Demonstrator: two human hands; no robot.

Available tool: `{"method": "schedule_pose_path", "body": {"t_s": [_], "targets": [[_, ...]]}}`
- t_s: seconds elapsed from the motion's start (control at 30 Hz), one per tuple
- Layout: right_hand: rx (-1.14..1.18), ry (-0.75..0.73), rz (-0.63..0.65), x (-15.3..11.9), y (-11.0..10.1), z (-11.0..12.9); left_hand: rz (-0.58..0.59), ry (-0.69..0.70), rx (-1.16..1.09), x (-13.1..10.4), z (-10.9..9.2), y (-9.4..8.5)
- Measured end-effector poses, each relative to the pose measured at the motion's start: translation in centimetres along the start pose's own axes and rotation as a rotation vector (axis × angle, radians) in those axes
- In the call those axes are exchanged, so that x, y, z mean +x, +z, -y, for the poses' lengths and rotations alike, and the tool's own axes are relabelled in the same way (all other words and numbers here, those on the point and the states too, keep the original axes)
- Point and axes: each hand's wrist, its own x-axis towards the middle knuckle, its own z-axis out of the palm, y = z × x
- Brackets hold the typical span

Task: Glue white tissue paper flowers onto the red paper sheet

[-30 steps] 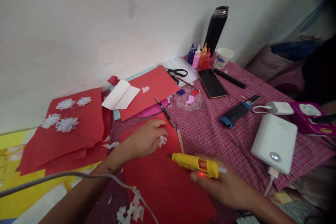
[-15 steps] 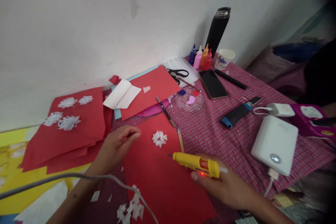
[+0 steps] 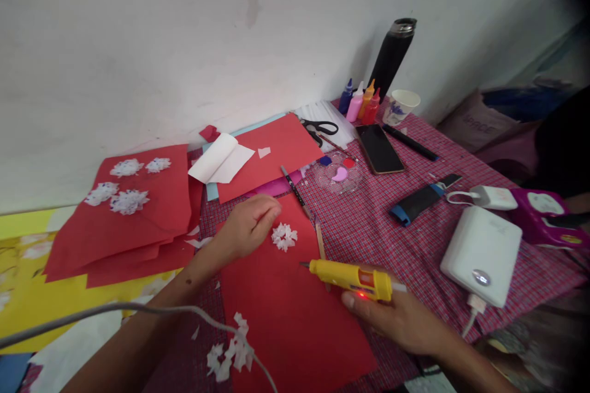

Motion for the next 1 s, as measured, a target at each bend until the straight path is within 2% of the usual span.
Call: {"method": "schedule_pose_path", "body": {"t_s": [0.07, 0.13, 0.2, 0.27, 0.4, 0.63, 1.0], "targets": [[-0.008, 0.001, 0.005, 0.0, -0.1, 0.1, 0.05, 0.093, -0.04, -0.1, 0.1, 0.0], [-0.018, 0.0, 0.008, 0.0, -0.1, 0.3, 0.15, 0.153, -0.028, -0.3, -0.1, 0.1], [-0.021, 0.001, 0.004, -0.1, -0.1, 0.4, 0.26, 0.182, 0.001, -0.5, -0.6, 0.3], [-0.018, -0.002, -0.001, -0.1, -0.1, 0.5, 0.316, 0.173, 0.034, -0.3, -1.0, 0.7], [-0.026, -0.008, -0.012, -0.1, 0.0, 0.5, 0.344, 0.131, 0.086, 1.0, -1.5, 1.3], [-0.049, -0.024, -0.034, 0.0, 0.0, 0.2, 0.498, 0.148, 0.076, 3.3, -1.5, 0.8], [-0.064, -0.024, -0.011, -0.1, -0.1, 0.1, 0.554, 0.16, 0.043, 3.5, -0.5, 1.1]]}}
